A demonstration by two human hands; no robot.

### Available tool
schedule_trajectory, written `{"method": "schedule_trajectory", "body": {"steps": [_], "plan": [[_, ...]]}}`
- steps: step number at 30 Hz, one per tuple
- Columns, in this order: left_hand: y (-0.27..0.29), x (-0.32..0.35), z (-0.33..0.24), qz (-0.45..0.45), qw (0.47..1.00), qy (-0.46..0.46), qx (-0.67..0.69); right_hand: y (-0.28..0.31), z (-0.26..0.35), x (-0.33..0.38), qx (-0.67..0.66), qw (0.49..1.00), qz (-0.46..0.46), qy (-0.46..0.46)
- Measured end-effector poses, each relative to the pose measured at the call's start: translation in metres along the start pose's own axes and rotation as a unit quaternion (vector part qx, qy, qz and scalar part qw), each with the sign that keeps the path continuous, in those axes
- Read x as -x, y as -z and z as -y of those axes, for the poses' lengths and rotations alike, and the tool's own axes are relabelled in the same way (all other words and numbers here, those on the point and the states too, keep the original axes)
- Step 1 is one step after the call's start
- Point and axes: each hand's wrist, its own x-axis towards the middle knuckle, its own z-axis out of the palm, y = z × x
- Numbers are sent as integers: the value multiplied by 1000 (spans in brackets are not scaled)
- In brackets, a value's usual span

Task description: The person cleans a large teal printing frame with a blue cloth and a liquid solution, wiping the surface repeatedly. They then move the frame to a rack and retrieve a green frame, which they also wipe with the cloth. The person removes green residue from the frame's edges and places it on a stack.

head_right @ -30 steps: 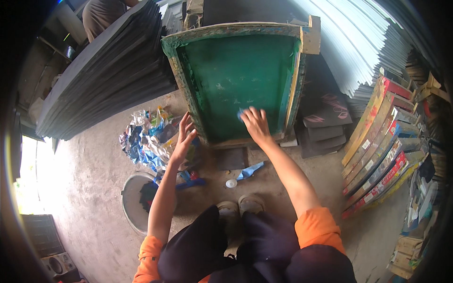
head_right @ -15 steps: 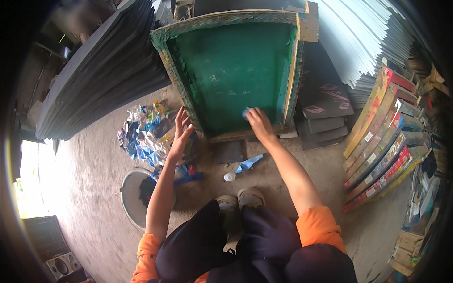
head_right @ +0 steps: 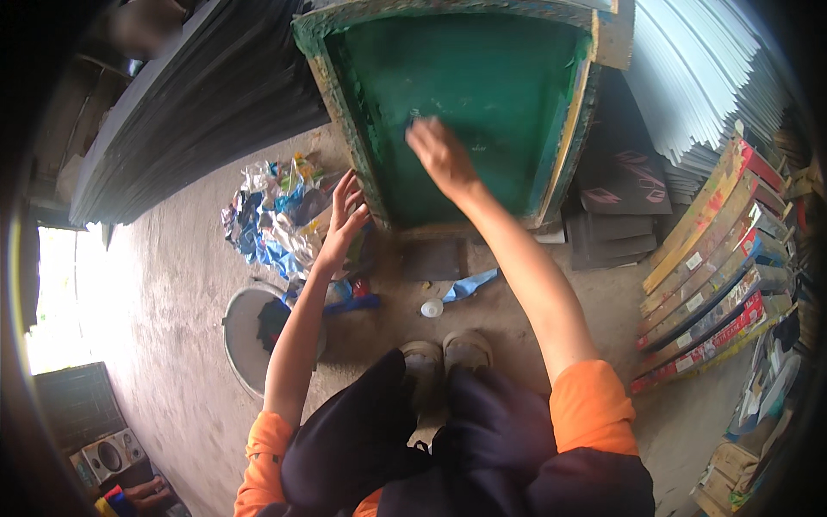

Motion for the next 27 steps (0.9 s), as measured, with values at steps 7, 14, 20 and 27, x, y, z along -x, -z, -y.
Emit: {"method": "schedule_trajectory", "body": {"steps": [7,14,20,27], "plan": [[4,23,16,-40,997,-3,-58,52,31,109,-78,969,161,-169],[-32,36,14,-101,948,-156,-259,120,20,130,-346,758,59,-550],[-53,59,-88,70,925,-189,-323,199,59,46,-579,595,19,-557],[-75,81,-197,30,981,-139,-131,245,115,-60,-627,627,120,-446]]}}
